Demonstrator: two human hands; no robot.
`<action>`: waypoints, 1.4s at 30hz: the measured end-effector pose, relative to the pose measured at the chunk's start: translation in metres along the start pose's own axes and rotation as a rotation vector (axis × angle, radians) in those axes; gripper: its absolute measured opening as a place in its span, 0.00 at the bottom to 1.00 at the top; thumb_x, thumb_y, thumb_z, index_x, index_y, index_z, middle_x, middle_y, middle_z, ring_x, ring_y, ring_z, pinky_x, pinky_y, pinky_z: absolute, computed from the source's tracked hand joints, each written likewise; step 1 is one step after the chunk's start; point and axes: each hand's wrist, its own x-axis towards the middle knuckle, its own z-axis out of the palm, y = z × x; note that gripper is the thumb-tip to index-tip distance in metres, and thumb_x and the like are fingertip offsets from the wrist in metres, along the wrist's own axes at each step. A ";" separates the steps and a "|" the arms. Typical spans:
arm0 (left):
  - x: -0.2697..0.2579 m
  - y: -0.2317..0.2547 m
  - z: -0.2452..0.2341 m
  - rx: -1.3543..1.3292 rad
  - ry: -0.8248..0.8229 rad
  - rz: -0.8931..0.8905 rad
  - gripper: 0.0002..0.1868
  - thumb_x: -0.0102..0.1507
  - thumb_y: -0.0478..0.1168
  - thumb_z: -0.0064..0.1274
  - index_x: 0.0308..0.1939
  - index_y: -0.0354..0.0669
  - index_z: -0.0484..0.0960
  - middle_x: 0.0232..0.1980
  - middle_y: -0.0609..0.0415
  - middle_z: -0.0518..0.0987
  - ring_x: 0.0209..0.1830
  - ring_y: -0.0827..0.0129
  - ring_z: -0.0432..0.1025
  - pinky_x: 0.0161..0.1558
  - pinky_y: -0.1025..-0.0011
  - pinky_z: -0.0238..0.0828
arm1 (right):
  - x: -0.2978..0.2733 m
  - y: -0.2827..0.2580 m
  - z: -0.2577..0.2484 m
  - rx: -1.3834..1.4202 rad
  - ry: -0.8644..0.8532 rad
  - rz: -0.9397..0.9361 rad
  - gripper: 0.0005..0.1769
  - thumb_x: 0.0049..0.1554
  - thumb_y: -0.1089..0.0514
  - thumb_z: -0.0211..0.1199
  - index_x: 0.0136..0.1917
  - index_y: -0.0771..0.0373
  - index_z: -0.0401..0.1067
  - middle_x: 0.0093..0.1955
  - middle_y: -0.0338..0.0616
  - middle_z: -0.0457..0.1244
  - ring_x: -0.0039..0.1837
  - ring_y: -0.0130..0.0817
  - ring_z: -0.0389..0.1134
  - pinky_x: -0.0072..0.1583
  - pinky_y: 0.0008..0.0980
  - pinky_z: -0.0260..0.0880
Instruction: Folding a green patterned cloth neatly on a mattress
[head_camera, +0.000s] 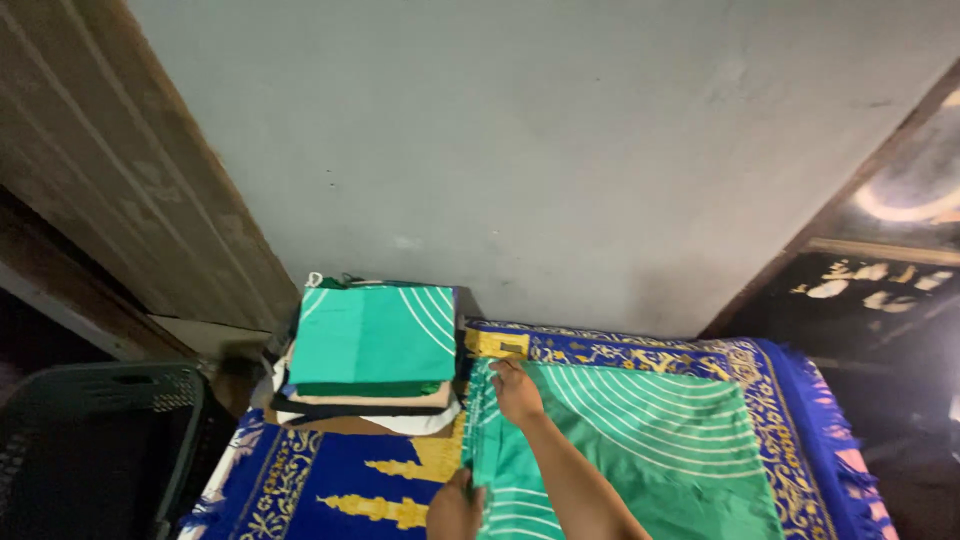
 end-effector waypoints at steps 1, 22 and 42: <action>0.006 -0.013 0.006 0.001 0.005 -0.003 0.25 0.56 0.48 0.62 0.55 0.47 0.80 0.46 0.40 0.84 0.46 0.43 0.78 0.47 0.48 0.75 | 0.011 0.009 0.011 0.003 -0.002 -0.004 0.17 0.58 0.57 0.60 0.61 0.57 0.74 0.64 0.50 0.65 0.64 0.53 0.67 0.64 0.44 0.69; 0.037 -0.124 0.085 -0.192 -0.253 0.086 0.21 0.53 0.52 0.70 0.42 0.45 0.84 0.33 0.46 0.86 0.38 0.56 0.85 0.44 0.61 0.80 | 0.050 0.019 0.024 -0.077 -0.080 0.101 0.09 0.55 0.54 0.66 0.49 0.58 0.75 0.49 0.53 0.70 0.54 0.55 0.72 0.54 0.49 0.71; 0.057 0.053 -0.004 0.332 -0.027 0.708 0.34 0.62 0.51 0.54 0.69 0.39 0.68 0.77 0.43 0.59 0.78 0.45 0.47 0.70 0.35 0.37 | -0.106 -0.011 -0.063 -0.483 -0.299 -0.018 0.35 0.58 0.42 0.61 0.77 0.47 0.61 0.83 0.46 0.48 0.81 0.47 0.44 0.77 0.50 0.40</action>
